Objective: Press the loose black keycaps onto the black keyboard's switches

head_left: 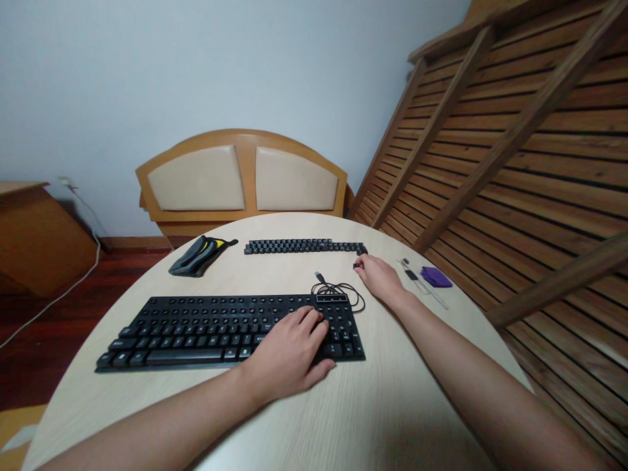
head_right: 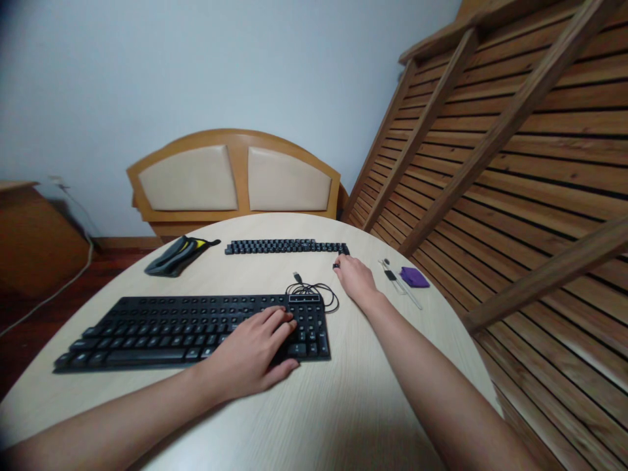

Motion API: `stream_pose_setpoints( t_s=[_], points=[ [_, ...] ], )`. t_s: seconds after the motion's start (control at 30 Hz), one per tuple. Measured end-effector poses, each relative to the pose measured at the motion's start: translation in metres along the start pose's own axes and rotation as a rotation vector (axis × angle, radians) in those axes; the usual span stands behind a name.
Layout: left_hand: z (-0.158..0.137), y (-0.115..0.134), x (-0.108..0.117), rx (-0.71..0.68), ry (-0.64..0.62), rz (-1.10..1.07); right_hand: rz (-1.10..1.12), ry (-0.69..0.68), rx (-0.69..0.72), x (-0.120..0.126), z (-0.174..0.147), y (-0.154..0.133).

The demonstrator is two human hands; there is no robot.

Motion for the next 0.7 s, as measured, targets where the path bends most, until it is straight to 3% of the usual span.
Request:
stream_pose_setpoints(
  t_s=[0.17, 0.4, 0.6, 0.7],
  points=[
    [-0.004, -0.005, 0.004, -0.076, -0.010, -0.028, 0.042, -0.022, 0.065, 0.003, -0.030, -0.012],
    [-0.003, -0.010, 0.008, -0.080, -0.032, -0.091, 0.184, 0.011, 0.147, 0.013, -0.058, -0.022],
    [-0.003, -0.013, 0.010, -0.083, -0.054, -0.100, 0.428, -0.070, 0.405, 0.032, -0.079, -0.061],
    [-0.004, -0.015, 0.011, -0.089, -0.072, -0.094, 0.457, -0.142, 0.457, 0.033, -0.089, -0.076]
  ],
)
Point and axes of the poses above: each hand's wrist, its own z-axis towards the middle knuckle, its own x-axis out of the back of the hand, y = z × x, the point moved 9 cm from there along z, towards the middle knuckle, and after that the axes turned 7 degrees about -y, right-handed, at the moved point
